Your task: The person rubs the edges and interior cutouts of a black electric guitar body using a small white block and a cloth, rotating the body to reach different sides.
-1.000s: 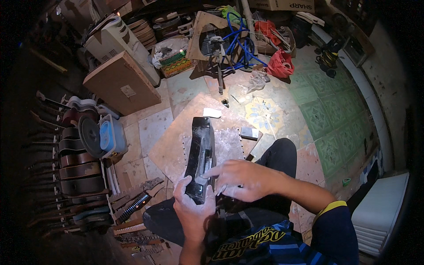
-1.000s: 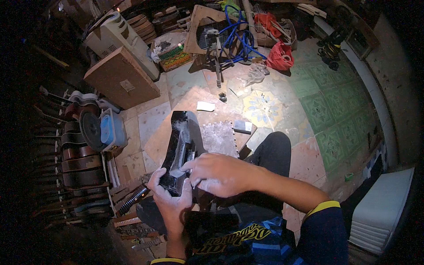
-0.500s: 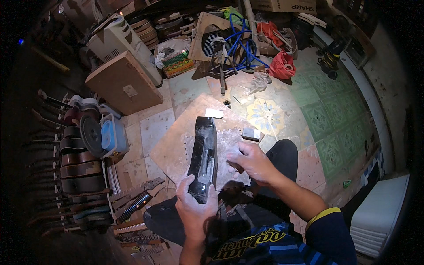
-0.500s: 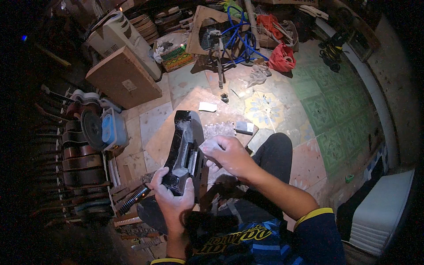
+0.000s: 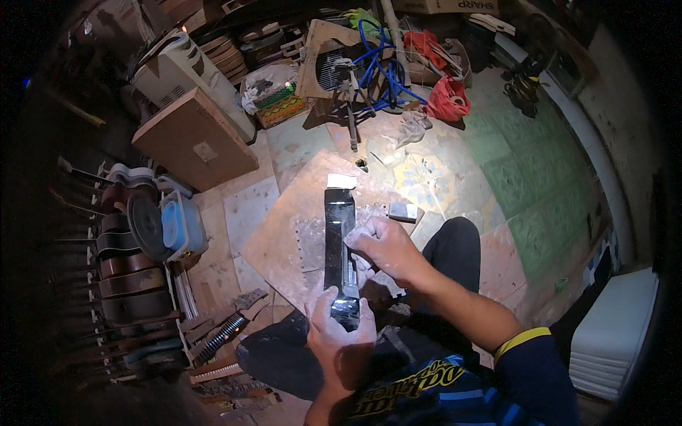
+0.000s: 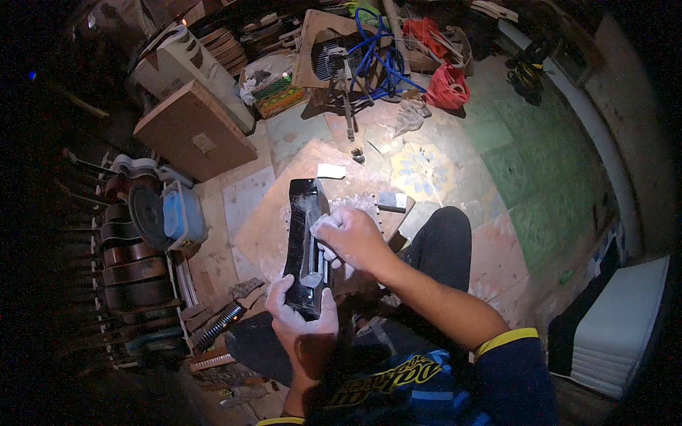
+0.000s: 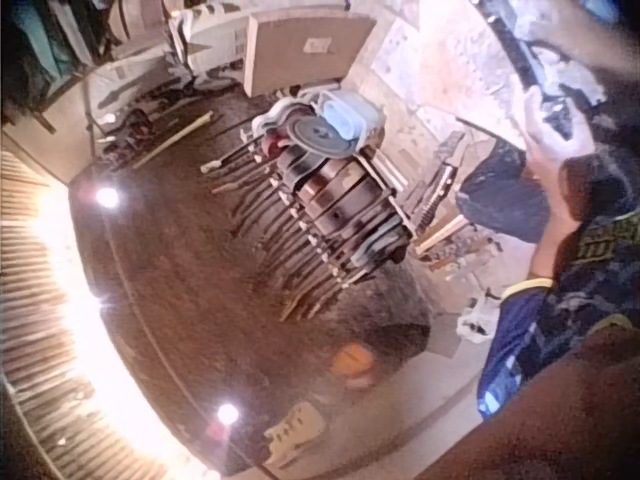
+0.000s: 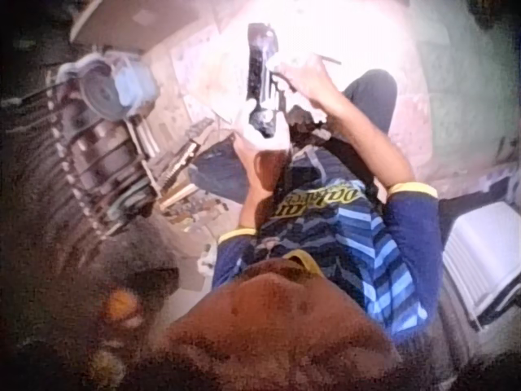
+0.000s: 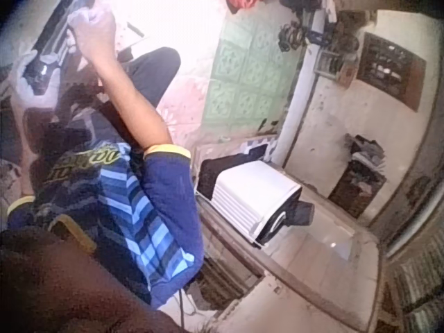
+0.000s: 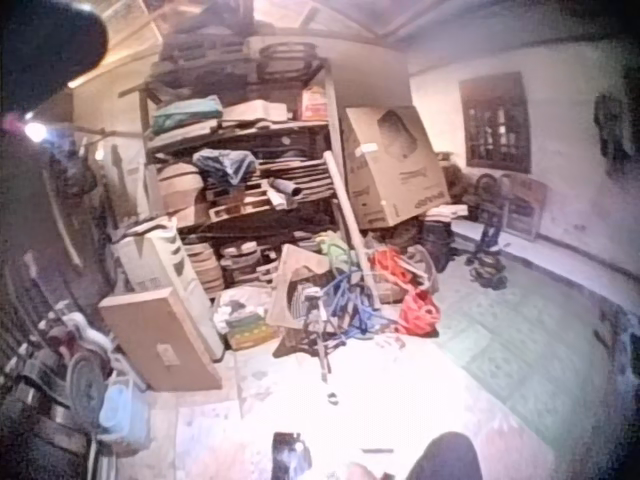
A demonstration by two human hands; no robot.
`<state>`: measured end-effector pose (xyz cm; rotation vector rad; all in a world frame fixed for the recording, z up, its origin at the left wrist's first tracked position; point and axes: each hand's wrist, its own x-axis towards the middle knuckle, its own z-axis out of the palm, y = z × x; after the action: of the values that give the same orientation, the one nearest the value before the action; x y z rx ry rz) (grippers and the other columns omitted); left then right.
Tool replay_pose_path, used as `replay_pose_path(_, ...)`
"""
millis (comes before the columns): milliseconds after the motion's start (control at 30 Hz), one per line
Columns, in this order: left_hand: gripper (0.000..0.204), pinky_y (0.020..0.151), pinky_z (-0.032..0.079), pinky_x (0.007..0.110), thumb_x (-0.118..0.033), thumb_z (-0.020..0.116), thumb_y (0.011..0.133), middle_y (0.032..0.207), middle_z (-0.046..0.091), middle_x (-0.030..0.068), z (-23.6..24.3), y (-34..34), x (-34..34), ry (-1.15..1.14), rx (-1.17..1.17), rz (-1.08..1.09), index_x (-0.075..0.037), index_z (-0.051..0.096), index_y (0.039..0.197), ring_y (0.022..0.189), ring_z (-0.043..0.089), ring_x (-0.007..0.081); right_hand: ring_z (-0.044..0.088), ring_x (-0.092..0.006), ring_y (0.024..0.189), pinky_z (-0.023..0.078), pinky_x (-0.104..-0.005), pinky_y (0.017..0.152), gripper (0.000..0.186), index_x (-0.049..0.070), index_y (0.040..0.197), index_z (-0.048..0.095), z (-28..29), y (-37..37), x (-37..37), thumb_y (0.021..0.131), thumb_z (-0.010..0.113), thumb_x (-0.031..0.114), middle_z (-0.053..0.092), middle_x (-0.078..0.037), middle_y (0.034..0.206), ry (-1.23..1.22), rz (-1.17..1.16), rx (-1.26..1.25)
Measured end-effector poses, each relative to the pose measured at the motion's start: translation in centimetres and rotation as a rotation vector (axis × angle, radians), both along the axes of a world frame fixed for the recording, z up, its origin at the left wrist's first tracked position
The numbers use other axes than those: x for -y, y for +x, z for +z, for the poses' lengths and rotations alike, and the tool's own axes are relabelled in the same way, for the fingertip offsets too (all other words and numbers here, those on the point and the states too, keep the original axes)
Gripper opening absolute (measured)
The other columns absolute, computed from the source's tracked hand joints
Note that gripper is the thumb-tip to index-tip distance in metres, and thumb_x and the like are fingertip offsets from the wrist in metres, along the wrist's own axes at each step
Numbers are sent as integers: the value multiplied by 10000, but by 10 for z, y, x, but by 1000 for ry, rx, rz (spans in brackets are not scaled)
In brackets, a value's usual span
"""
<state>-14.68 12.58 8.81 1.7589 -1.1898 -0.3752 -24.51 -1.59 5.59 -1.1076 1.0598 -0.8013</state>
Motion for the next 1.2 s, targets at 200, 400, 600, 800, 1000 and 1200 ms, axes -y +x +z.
replay_pose_path(200, 587, 851, 540, 456, -72, 801, 769, 1199, 592, 257, -6, -3, 1, -88, 47, -51, -69, 463, 1249, 1021, 639, 441, 569, -156, 571, 472, -342, 563, 312, 1, 725, 678, 22, -8, 11, 846, 661, 288, 603, -52, 626, 153, 174, -201)
replay_pose_path(400, 594, 898, 520, 468, -64, 796, 770, 1260, 554, 268, -1, -13, 5, -44, 109, -61, -70, 449, 1252, 1103, 602, 458, 569, -184, 561, 470, -375, 559, 346, -18, 742, 678, 22, -11, 15, 838, 671, 314, 618, -98, 635, -39, 172, -350)
replay_pose_path(600, 593, 915, 511, 476, -64, 789, 770, 1267, 547, 272, -2, -19, 4, -52, 88, -84, -63, 449, 1256, 1101, 594, 468, 555, -158, 557, 447, -348, 535, 324, -1, 697, 674, 26, -12, 15, 837, 682, 291, 623, -79, 642, 180, 140, -223)
replay_pose_path(800, 588, 903, 508, 472, -66, 788, 766, 1246, 553, 270, -3, -20, 3, -23, 35, -69, -55, 457, 1252, 1057, 607, 457, 562, -132, 561, 437, -320, 524, 262, 6, 709, 700, 13, -11, 5, 835, 698, 237, 655, -59, 654, 144, 93, -157)
replay_pose_path(1000, 563, 907, 502, 466, -52, 782, 755, 1223, 565, 275, -4, -21, 4, -32, -22, -60, -37, 477, 1228, 1051, 606, 452, 558, -123, 571, 451, -314, 548, 220, 8, 712, 695, -5, -8, 0, 838, 702, 189, 641, -46, 656, 127, 28, 16)
replay_pose_path(1200, 542, 908, 505, 451, -57, 786, 753, 1214, 570, 272, 1, -18, 6, -43, 28, -49, -27, 494, 1209, 1050, 612, 438, 566, -121, 604, 458, -308, 567, 178, 9, 744, 698, 17, -9, 3, 833, 699, 163, 646, -40, 694, 222, 58, -12)
